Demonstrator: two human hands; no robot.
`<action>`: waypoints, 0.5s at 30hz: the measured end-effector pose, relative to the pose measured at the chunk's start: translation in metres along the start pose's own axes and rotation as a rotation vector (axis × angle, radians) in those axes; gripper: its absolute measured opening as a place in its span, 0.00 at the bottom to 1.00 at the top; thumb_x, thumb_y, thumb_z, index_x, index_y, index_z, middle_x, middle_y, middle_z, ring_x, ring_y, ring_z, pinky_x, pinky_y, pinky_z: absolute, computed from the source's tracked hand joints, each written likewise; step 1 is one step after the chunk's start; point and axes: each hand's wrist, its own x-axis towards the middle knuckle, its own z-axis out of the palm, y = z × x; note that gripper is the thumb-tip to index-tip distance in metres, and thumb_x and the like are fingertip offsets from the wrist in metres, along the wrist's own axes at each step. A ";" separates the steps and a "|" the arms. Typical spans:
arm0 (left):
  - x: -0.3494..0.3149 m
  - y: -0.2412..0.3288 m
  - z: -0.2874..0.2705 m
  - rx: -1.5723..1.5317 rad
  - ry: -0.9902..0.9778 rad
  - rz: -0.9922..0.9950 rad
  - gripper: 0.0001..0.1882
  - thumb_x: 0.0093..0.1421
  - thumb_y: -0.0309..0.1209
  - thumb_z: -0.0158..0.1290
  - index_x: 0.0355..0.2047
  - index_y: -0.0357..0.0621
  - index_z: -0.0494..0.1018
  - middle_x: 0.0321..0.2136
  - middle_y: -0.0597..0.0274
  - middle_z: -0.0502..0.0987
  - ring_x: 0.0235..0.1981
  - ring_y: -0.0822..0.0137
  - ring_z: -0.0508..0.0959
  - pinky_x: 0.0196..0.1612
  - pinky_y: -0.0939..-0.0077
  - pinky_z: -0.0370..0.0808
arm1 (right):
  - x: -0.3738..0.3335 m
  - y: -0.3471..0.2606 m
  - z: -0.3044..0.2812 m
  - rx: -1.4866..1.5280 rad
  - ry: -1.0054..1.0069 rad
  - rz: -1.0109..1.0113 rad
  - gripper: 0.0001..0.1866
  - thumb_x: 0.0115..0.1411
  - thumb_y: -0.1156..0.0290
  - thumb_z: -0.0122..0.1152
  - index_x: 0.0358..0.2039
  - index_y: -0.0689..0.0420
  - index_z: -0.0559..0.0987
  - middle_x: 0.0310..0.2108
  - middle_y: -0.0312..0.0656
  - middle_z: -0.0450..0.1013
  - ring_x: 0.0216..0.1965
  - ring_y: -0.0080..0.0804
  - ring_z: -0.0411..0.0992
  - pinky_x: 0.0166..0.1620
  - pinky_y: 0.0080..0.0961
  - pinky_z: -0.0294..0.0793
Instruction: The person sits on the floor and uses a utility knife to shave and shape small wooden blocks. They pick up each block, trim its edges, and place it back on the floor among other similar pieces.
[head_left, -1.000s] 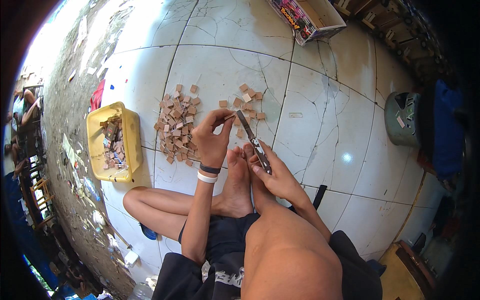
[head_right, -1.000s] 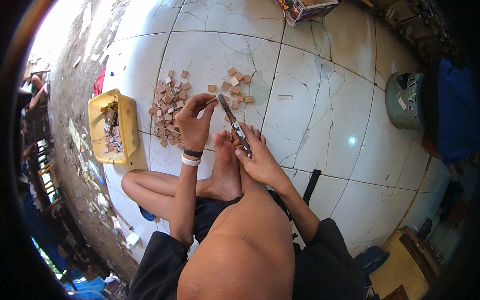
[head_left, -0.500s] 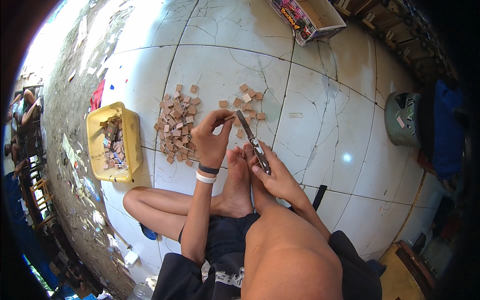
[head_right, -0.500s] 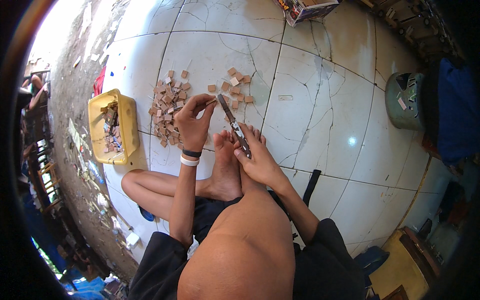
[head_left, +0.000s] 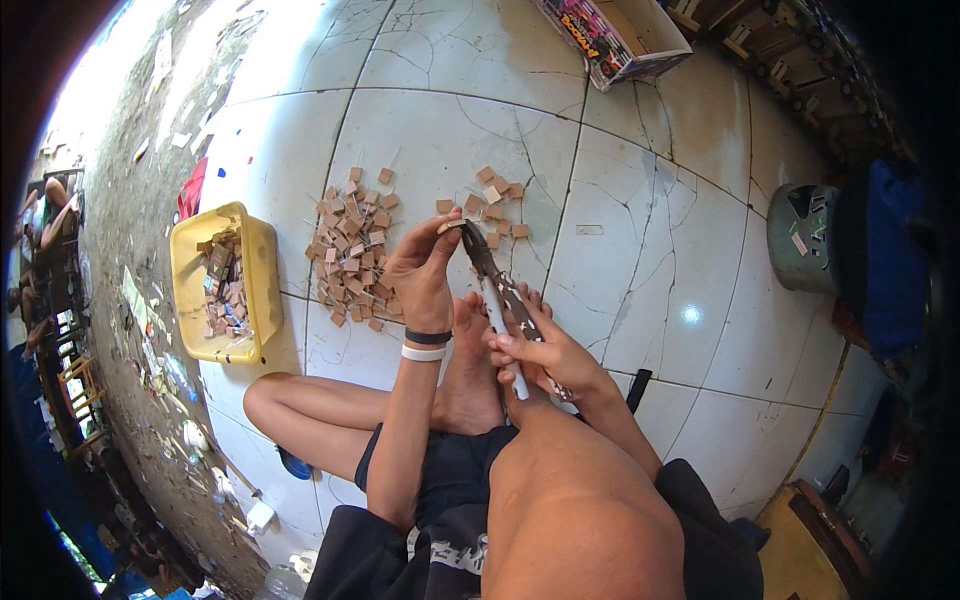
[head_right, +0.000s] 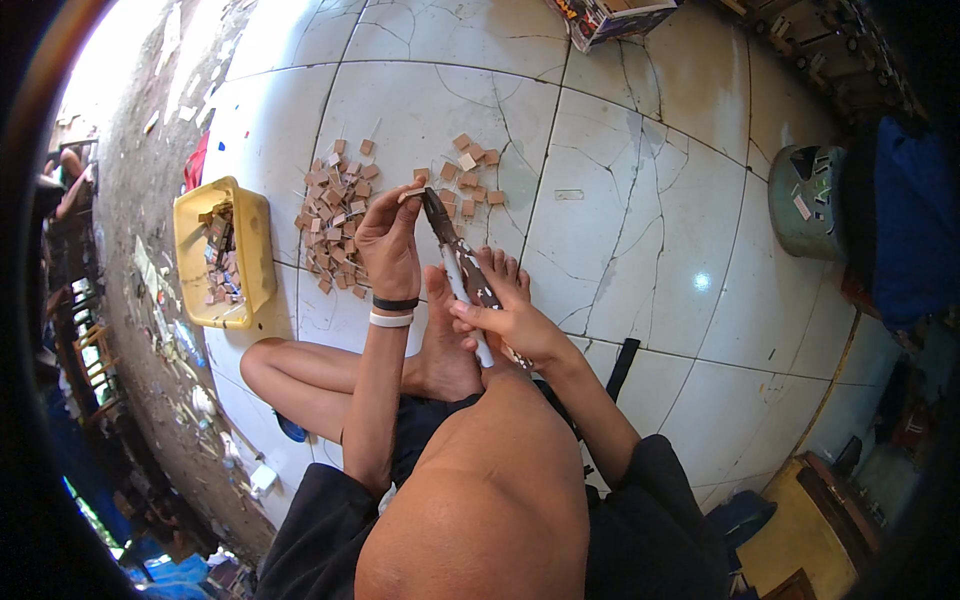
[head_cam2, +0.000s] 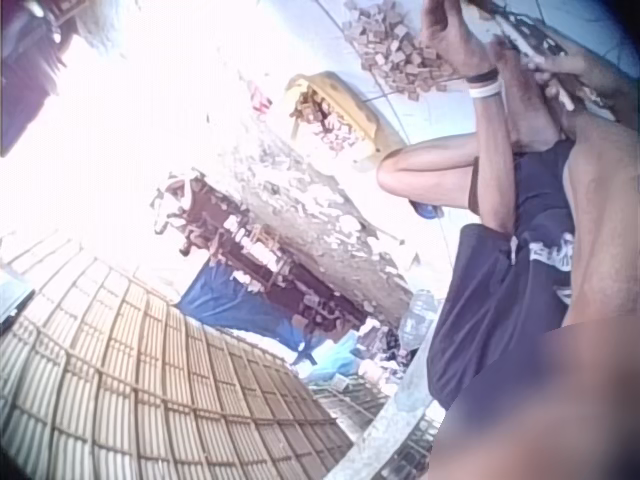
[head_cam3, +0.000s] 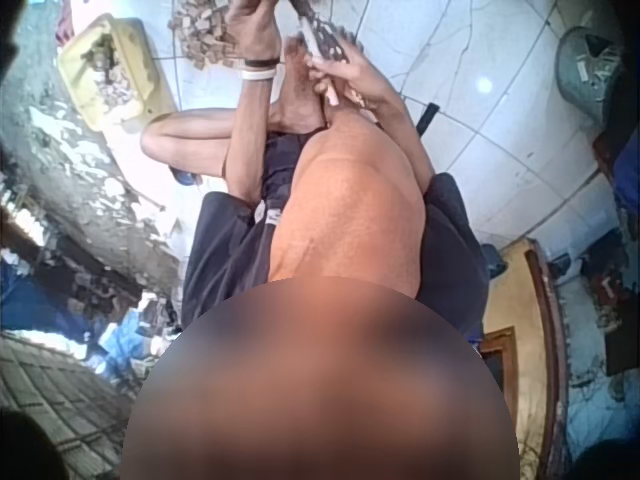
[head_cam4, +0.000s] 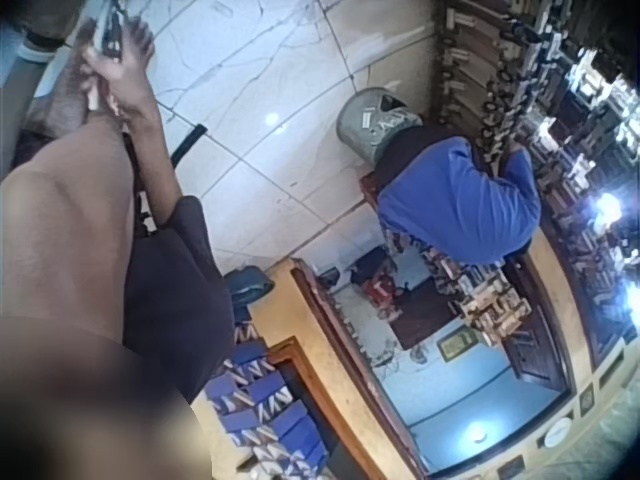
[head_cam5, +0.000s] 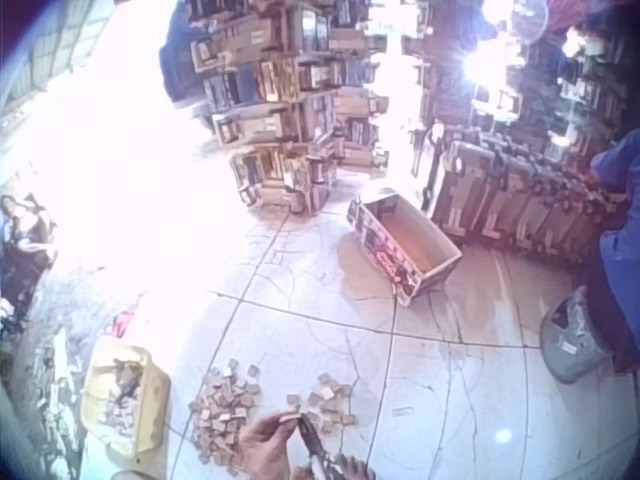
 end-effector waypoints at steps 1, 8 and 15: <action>-0.001 -0.001 -0.001 0.067 0.024 0.060 0.10 0.63 0.14 0.62 0.45 0.30 0.82 0.42 0.53 0.87 0.44 0.68 0.86 0.49 0.78 0.83 | 0.006 0.002 0.008 -0.256 0.079 -0.080 0.44 0.70 0.74 0.59 0.80 0.49 0.49 0.68 0.55 0.65 0.56 0.45 0.75 0.55 0.37 0.75; 0.003 0.001 -0.003 0.418 0.100 0.243 0.09 0.63 0.14 0.63 0.43 0.31 0.84 0.39 0.56 0.88 0.39 0.72 0.85 0.46 0.78 0.83 | 0.014 -0.010 0.015 -0.906 0.362 -0.327 0.51 0.61 0.78 0.63 0.81 0.41 0.51 0.45 0.54 0.70 0.46 0.57 0.73 0.51 0.54 0.73; 0.003 0.007 -0.014 0.470 0.125 0.160 0.09 0.63 0.16 0.65 0.44 0.31 0.84 0.39 0.58 0.88 0.40 0.74 0.84 0.45 0.80 0.81 | 0.021 -0.003 0.013 -0.904 0.330 -0.384 0.51 0.63 0.79 0.63 0.81 0.38 0.50 0.43 0.52 0.69 0.45 0.55 0.73 0.52 0.53 0.72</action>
